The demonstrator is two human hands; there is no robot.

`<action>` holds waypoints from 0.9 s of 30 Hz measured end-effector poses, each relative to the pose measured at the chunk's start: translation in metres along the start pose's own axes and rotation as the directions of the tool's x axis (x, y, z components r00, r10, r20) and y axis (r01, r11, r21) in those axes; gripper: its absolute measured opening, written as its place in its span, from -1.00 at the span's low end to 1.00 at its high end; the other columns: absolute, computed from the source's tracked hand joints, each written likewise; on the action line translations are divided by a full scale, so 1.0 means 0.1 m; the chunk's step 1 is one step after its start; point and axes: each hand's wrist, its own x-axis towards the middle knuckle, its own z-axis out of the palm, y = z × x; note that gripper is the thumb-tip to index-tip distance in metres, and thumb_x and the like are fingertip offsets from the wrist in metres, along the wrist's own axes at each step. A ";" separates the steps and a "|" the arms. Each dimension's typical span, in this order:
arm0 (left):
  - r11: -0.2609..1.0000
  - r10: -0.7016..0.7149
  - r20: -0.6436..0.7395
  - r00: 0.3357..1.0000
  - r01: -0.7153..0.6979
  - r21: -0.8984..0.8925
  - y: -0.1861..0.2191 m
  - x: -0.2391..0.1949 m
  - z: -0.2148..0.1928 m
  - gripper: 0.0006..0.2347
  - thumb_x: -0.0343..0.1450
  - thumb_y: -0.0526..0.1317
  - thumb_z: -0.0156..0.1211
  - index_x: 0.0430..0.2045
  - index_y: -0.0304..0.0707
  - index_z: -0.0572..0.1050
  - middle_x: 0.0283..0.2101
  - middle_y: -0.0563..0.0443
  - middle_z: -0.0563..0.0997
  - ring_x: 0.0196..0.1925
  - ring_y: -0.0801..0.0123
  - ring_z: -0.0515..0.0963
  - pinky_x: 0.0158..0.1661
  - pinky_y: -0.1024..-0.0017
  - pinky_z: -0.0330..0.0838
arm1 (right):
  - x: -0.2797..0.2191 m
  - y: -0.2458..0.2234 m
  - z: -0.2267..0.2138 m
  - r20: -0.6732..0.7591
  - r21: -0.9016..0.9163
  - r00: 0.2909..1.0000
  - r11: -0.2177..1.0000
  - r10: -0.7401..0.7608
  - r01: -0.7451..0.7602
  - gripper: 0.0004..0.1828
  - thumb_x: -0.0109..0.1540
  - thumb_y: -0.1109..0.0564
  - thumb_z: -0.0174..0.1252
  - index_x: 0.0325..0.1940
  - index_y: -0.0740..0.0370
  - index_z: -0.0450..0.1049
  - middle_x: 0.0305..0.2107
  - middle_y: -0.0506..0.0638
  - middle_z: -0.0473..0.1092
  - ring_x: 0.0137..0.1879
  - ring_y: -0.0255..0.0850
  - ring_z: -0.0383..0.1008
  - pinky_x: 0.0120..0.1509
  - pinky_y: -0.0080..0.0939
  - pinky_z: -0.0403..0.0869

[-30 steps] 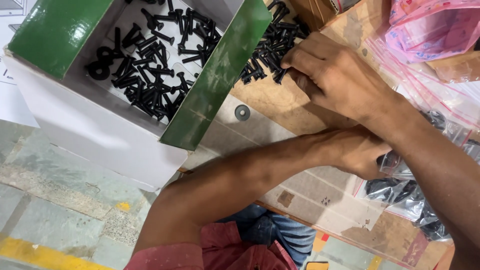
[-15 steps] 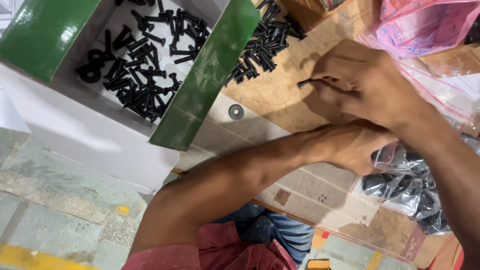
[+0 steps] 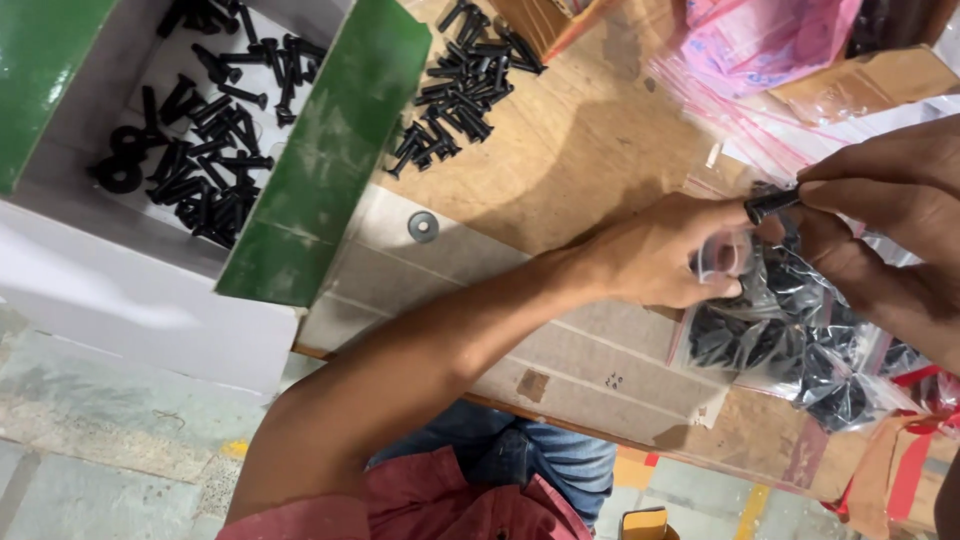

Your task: Sort and pack small hardware bolts and washers into individual plastic zip-lock bags.

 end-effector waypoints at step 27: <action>0.985 -0.172 -0.059 0.983 0.170 -0.038 0.50 0.05 -0.36 -0.50 0.29 -0.20 0.46 0.12 -0.09 0.41 -0.19 0.15 0.69 -0.20 0.48 0.73 -0.11 0.43 0.65 | 0.00 -0.35 0.01 -0.030 -0.297 0.999 0.955 -0.033 0.022 -0.62 -0.03 0.43 0.40 -0.13 0.38 0.59 -0.17 0.15 0.53 -0.04 0.05 0.54 -0.02 -0.05 0.51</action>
